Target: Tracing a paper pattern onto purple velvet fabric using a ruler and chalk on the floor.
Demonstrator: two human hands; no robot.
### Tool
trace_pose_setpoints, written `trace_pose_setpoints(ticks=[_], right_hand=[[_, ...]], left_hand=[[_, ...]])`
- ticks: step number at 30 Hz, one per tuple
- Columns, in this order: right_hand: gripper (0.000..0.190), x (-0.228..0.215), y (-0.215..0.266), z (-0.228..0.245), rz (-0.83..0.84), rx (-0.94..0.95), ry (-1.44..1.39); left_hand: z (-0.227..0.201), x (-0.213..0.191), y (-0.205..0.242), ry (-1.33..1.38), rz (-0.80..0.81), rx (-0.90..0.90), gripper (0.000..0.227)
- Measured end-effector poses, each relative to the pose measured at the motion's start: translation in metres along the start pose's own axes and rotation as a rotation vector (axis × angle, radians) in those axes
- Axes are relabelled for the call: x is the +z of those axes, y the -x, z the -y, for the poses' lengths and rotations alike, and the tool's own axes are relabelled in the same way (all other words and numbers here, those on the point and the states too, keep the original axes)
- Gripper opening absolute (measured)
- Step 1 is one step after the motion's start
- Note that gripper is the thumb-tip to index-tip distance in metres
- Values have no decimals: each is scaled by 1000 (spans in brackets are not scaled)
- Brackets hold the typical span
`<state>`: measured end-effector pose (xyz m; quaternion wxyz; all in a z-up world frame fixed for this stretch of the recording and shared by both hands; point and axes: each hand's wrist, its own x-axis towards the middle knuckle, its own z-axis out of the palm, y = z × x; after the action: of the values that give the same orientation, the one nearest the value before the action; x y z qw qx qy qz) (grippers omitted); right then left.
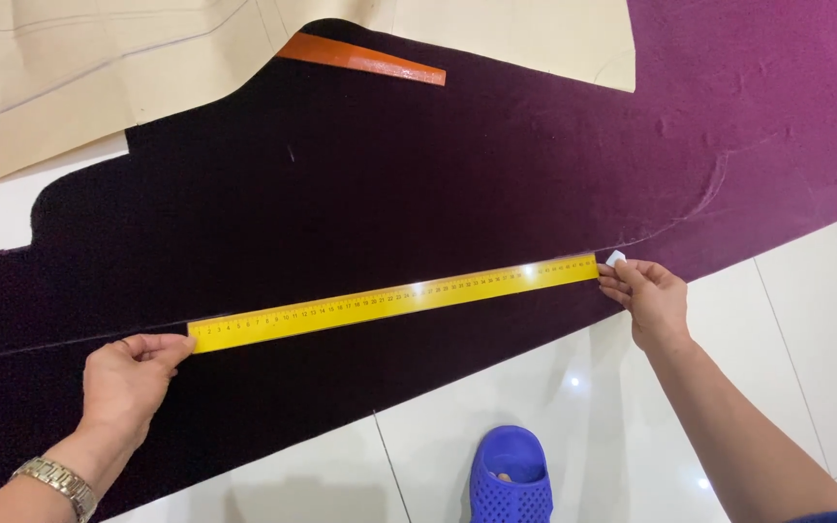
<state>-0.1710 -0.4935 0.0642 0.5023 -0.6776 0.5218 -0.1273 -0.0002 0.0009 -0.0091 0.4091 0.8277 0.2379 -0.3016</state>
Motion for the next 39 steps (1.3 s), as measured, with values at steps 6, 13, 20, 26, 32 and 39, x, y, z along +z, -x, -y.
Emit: trace_pose_setpoints(ticks=[6,13,20,26,32,39], right_hand=[[16,-4,-6,-6,26,-16,-10],[21,-24,-46,-56,118,-161,120],[11,-29,-66,-84,141,-338,215],[15,-41,-90,-109,180,-393,235],[16,-43,-88,-108,202,-391,222],[4,-15,-90,-71,156,-412,201]], left_hand=[[-3,1,2,18,-4,26,14],[21,1,-12,-28,-72,72,11],[-2,-8,4,8,0,23,11],[-8,-11,9,-18,30,-7,12],[-5,-11,7,-21,20,3,11],[7,-11,8,5,-9,69,12]])
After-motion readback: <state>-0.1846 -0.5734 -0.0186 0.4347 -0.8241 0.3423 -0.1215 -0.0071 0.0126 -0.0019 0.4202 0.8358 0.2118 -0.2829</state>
